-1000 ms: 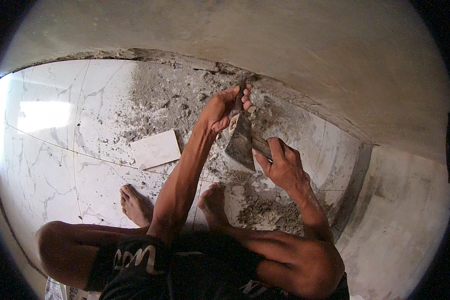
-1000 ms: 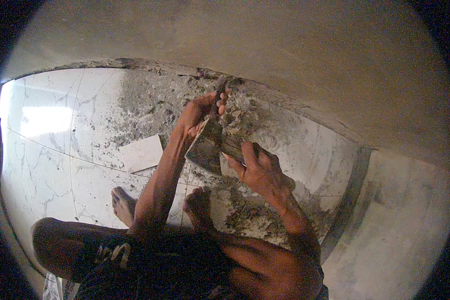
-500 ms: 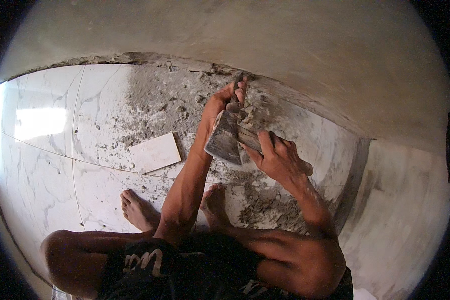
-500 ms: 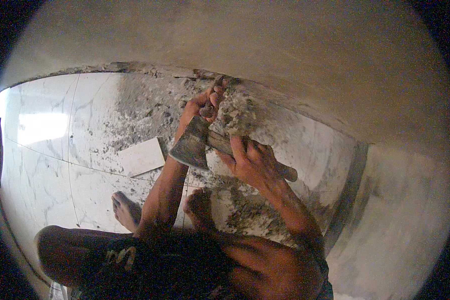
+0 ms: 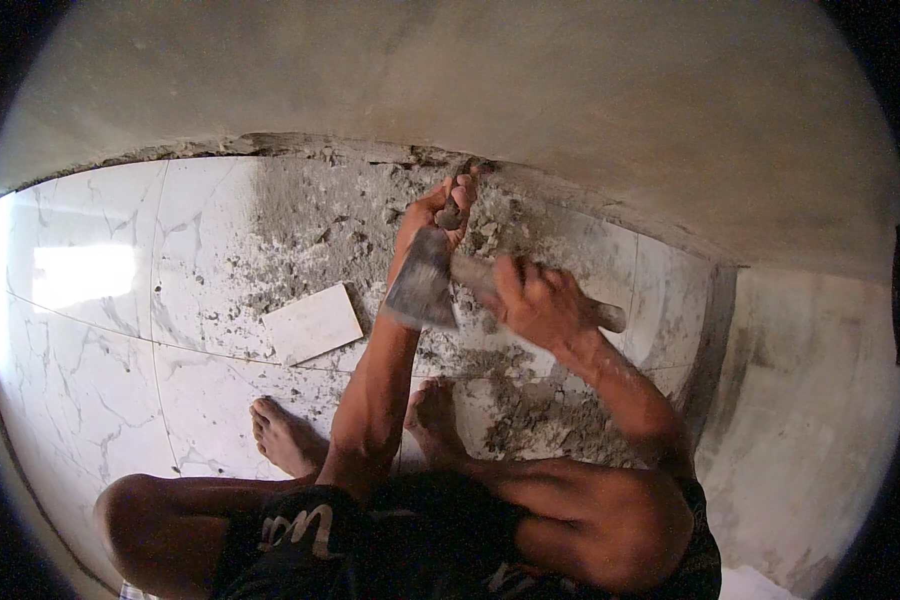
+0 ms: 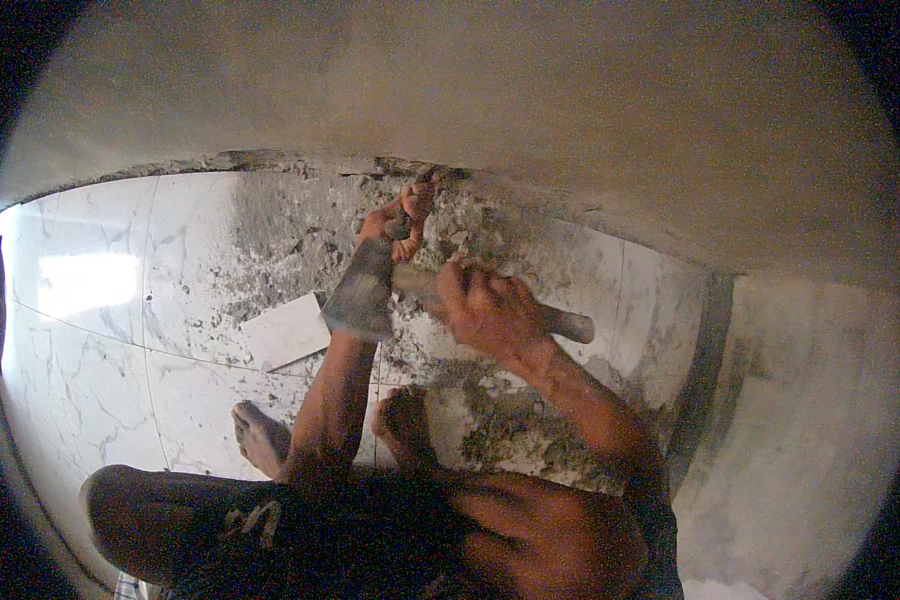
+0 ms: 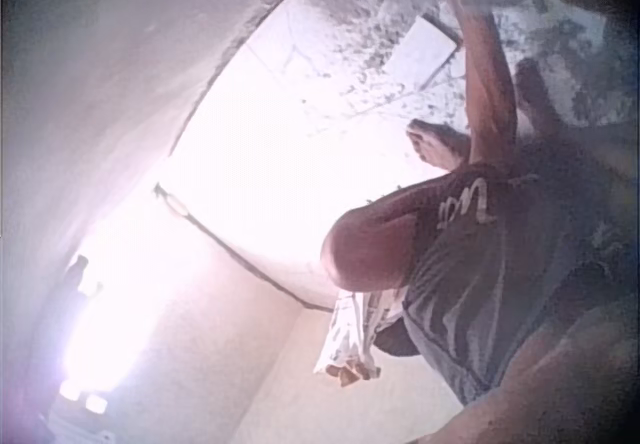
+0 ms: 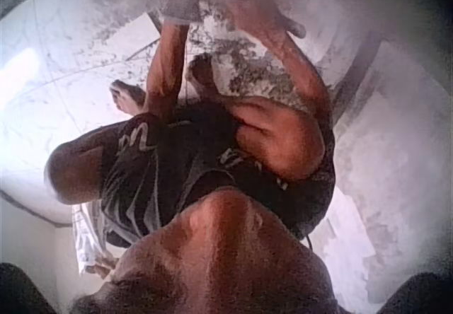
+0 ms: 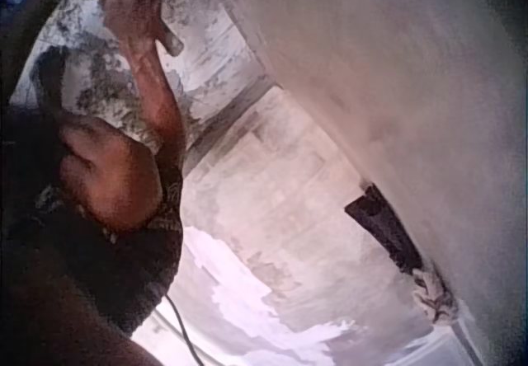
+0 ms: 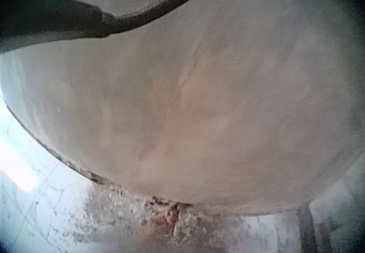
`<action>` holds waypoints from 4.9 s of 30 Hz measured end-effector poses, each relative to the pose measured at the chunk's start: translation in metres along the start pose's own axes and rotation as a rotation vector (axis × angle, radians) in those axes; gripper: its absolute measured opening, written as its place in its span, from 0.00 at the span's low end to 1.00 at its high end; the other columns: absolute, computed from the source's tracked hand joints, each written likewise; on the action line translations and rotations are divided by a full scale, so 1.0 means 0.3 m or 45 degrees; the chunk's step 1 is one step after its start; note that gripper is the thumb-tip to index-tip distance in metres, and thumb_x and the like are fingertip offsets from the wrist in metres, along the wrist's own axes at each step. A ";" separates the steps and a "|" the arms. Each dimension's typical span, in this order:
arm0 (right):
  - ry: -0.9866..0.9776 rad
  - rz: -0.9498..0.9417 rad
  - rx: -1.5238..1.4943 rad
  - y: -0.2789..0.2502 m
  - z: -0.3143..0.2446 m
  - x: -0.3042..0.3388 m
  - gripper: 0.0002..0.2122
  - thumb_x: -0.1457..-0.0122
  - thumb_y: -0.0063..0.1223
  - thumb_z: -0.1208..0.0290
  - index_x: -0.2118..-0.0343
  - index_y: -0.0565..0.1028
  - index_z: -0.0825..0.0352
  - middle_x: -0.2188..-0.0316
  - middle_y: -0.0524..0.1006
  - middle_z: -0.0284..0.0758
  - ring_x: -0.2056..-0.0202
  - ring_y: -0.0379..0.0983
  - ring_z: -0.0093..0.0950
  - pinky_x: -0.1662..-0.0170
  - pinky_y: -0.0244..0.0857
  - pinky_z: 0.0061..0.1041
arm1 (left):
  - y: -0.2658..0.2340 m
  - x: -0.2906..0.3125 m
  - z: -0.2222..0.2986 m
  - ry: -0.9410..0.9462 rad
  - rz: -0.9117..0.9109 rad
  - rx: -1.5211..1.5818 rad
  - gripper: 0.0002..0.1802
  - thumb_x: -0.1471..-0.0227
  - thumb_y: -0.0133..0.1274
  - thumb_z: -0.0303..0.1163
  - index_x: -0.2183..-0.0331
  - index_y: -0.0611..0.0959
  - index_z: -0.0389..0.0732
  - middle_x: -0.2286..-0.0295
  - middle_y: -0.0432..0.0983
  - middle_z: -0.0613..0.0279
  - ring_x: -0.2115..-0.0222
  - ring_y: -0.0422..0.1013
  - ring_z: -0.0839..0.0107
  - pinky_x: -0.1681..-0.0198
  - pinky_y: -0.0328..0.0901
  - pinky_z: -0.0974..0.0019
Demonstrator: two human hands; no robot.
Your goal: The person sits on the floor and uses a scraper to remove old adhesive or debris from the edge of a tiled floor. The person repeatedly scrapes the same area along the wall base, clearing away residue.
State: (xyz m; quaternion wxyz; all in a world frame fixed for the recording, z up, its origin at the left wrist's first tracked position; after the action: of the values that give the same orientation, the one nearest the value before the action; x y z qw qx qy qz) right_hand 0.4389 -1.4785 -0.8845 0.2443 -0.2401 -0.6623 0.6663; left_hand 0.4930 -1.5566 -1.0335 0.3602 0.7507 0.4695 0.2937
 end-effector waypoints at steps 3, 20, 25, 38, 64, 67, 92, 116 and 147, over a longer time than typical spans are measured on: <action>-0.267 0.262 -0.074 -0.125 -0.180 0.021 0.14 0.47 0.49 0.61 0.75 0.67 0.69 0.85 0.69 0.37 0.84 0.71 0.32 0.82 0.66 0.33 | 0.025 0.017 0.012 -0.040 -0.055 0.044 0.18 0.43 0.33 0.22 0.52 0.61 0.23 0.65 0.67 0.49 0.68 0.69 0.64 0.64 0.72 0.67; -0.006 0.090 -0.099 -0.025 -0.019 0.031 0.14 0.46 0.52 0.62 0.70 0.66 0.70 0.84 0.71 0.41 0.83 0.73 0.34 0.84 0.66 0.31 | 0.013 0.009 0.002 0.050 0.005 -0.157 0.13 0.42 0.34 0.22 0.57 0.65 0.24 0.67 0.68 0.50 0.72 0.70 0.67 0.69 0.73 0.71; 0.046 0.050 -0.194 -0.023 -0.035 0.024 0.16 0.45 0.52 0.59 0.70 0.66 0.69 0.85 0.70 0.39 0.84 0.72 0.35 0.84 0.65 0.32 | -0.024 0.017 0.053 0.255 0.210 -0.350 0.10 0.43 0.35 0.20 0.60 0.66 0.25 0.67 0.69 0.50 0.74 0.70 0.66 0.70 0.73 0.71; -0.196 0.266 -0.070 -0.088 -0.116 0.066 0.06 0.49 0.48 0.73 0.72 0.68 0.70 0.85 0.69 0.40 0.84 0.71 0.34 0.84 0.65 0.28 | -0.009 0.009 0.006 0.118 0.141 -0.451 0.11 0.42 0.39 0.26 0.60 0.69 0.30 0.72 0.69 0.57 0.73 0.68 0.70 0.70 0.71 0.68; -0.050 -0.036 -0.018 0.020 -0.015 0.078 0.14 0.48 0.54 0.61 0.71 0.67 0.69 0.84 0.69 0.36 0.83 0.71 0.32 0.82 0.64 0.28 | -0.035 0.006 0.009 0.084 0.074 -0.853 0.14 0.41 0.40 0.31 0.56 0.70 0.34 0.73 0.69 0.62 0.76 0.66 0.73 0.72 0.69 0.69; -0.372 0.417 0.084 -0.104 -0.141 0.120 0.08 0.50 0.51 0.70 0.76 0.68 0.69 0.86 0.67 0.35 0.84 0.69 0.33 0.82 0.64 0.28 | -0.020 -0.006 -0.007 0.087 0.023 -0.795 0.14 0.41 0.40 0.30 0.57 0.69 0.31 0.72 0.69 0.60 0.75 0.67 0.72 0.71 0.69 0.67; -0.057 0.124 -0.214 0.091 0.100 0.161 0.18 0.49 0.54 0.60 0.65 0.68 0.71 0.82 0.74 0.43 0.82 0.73 0.38 0.81 0.67 0.34 | -0.022 -0.012 -0.029 0.107 0.173 -0.429 0.11 0.41 0.36 0.28 0.61 0.68 0.31 0.74 0.67 0.59 0.75 0.66 0.68 0.70 0.70 0.64; 0.307 -0.037 -0.065 0.093 0.195 0.081 0.11 0.52 0.55 0.71 0.67 0.69 0.69 0.82 0.70 0.42 0.84 0.68 0.35 0.82 0.61 0.33 | -0.008 -0.026 -0.042 0.163 0.203 -0.391 0.10 0.40 0.35 0.30 0.64 0.68 0.33 0.76 0.66 0.60 0.77 0.66 0.69 0.69 0.70 0.61; 0.459 0.089 -0.551 0.081 0.198 0.167 0.14 0.51 0.56 0.69 0.66 0.65 0.70 0.79 0.74 0.45 0.80 0.72 0.45 0.77 0.67 0.36 | -0.064 -0.051 -0.034 0.236 0.176 -0.638 0.08 0.41 0.38 0.29 0.65 0.68 0.34 0.74 0.67 0.58 0.76 0.67 0.68 0.68 0.72 0.61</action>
State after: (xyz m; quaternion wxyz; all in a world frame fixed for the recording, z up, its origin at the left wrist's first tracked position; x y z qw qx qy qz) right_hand 0.3621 -1.4919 -0.9080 0.2782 -0.4238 -0.7264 0.4641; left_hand 0.4696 -1.5620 -1.0448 0.4692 0.6384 0.3608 0.4920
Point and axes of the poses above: each hand's wrist, its own x-axis away from the middle knuckle, its own y-axis out of the palm, z = x × y, the point moved 9 cm from there along -x, towards the middle knuckle
